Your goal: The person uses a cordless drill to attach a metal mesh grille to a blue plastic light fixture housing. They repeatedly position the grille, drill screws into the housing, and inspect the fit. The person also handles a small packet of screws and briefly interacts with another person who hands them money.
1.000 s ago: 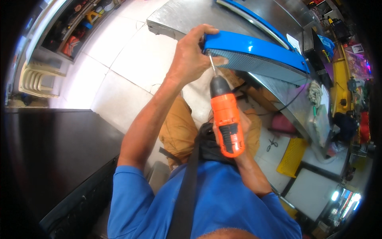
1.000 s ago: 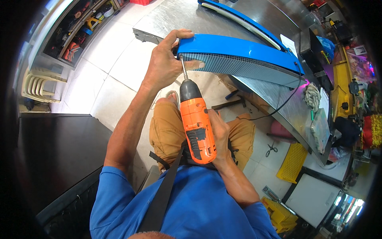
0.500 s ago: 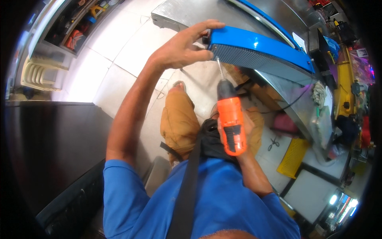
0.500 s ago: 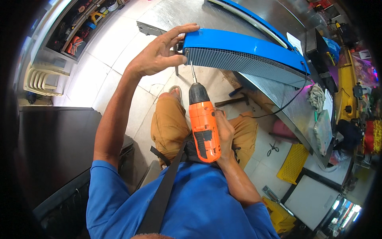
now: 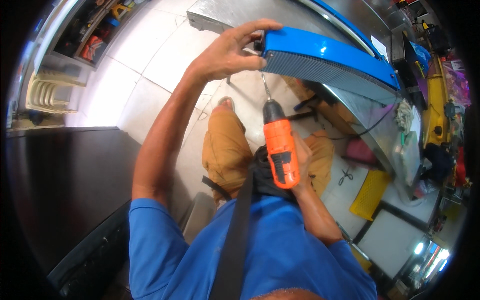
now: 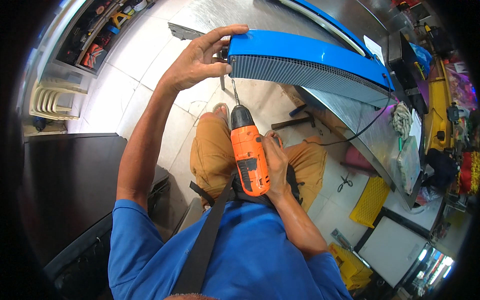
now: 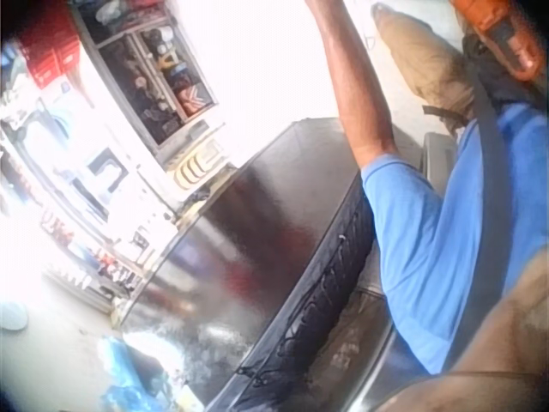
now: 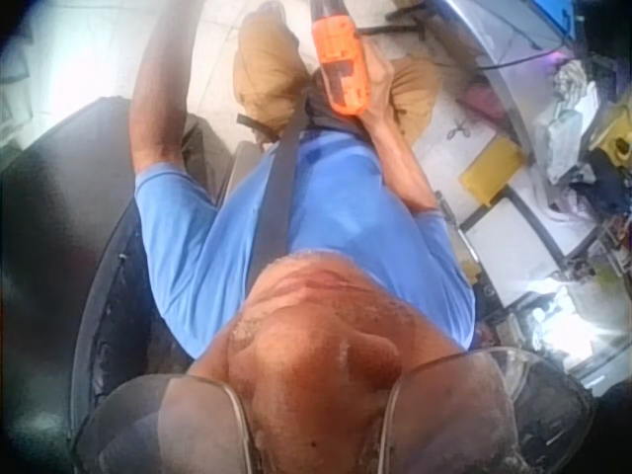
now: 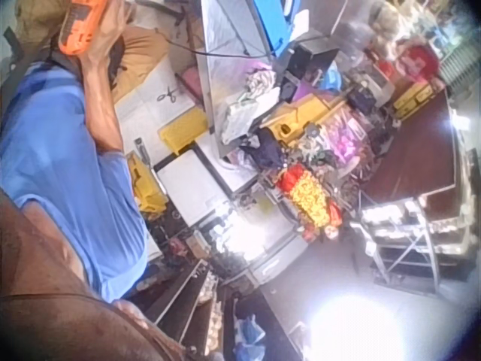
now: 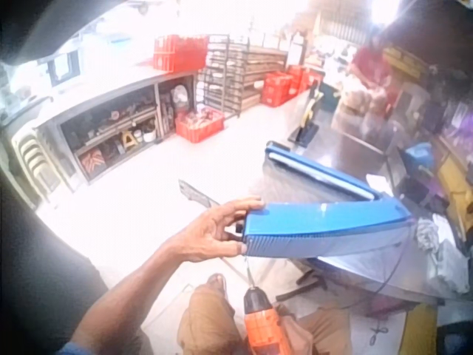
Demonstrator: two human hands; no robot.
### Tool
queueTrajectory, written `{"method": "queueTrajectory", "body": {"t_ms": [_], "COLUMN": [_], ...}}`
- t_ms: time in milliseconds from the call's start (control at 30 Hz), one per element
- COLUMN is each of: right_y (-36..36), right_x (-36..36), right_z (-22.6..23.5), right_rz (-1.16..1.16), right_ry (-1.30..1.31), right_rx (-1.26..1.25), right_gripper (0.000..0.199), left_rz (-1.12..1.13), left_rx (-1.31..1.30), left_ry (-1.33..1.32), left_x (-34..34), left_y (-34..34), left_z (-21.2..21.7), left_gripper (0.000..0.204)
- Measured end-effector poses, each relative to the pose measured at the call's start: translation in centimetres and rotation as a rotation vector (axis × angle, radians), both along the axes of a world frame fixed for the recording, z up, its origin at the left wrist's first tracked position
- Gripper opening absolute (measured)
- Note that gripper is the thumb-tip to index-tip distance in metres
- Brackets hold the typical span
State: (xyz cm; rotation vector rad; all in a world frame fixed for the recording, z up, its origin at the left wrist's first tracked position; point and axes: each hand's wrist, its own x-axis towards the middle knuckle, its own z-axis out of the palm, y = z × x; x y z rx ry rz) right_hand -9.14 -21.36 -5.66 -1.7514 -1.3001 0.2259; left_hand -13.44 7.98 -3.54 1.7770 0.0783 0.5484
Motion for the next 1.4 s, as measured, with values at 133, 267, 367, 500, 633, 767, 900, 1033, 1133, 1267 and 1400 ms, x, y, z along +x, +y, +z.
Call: {"method": "queueTrajectory", "body": {"t_ms": [133, 267, 367, 500, 633, 767, 900, 1033, 1133, 1267, 1400], "right_y": [-0.3, -2.6, -10.1, -15.1, -17.6, -19.6, -19.7, -18.9, -18.2, -12.9, -3.3], "right_x": [0.2, 0.5, 3.0, 8.2, 16.5, 22.6, 25.9, 27.7, 28.3, 25.3, 20.9], "right_z": [-0.2, 1.2, 0.7, 8.0, 10.3, 11.2, 9.6, 8.6, 9.3, 12.2, 10.5], "right_rz": [-0.001, -0.079, -0.387, -0.679, -0.79, -0.906, -0.847, -0.792, -0.736, -0.516, -0.212], "right_ry": [-0.04, -0.08, 0.28, -0.299, -0.239, -0.362, -0.341, -0.324, -0.507, -0.541, -0.688], "right_rx": [-0.048, -0.099, -0.111, -0.137, -0.141, -0.487, -0.647, -0.642, -0.755, -0.177, 0.127], "right_gripper": [0.031, 0.029, 0.022, 0.025, 0.035, 0.056, 0.067, 0.072, 0.07, 0.05, 0.044], "left_rz": [-0.003, 0.098, 0.449, 0.751, 0.77, 0.784, 0.673, 0.538, 0.499, 0.466, 0.403], "left_rx": [0.016, 0.037, 0.018, 0.045, 0.311, 0.553, 0.868, 1.004, 1.094, 1.155, 1.145], "left_ry": [0.0, -0.086, -0.225, -0.375, -0.335, -0.226, -0.173, -0.084, 0.059, 0.151, 0.211], "left_x": [-0.1, -0.3, -1.2, -1.7, -0.3, 0.2, 1.6, 3.6, 4.9, 5.4, 5.7], "left_y": [0.0, -0.9, -4.6, -8.8, -8.4, -8.3, -10.0, -12.3, -13.4, -12.9, -11.0], "left_z": [0.2, -0.9, -1.6, -3.7, -1.9, 1.2, 4.5, 5.7, 6.3, 6.7, 7.3], "left_gripper": [0.082, 0.081, 0.065, 0.045, 0.048, 0.05, 0.042, 0.057, 0.066, 0.066, 0.069]}}
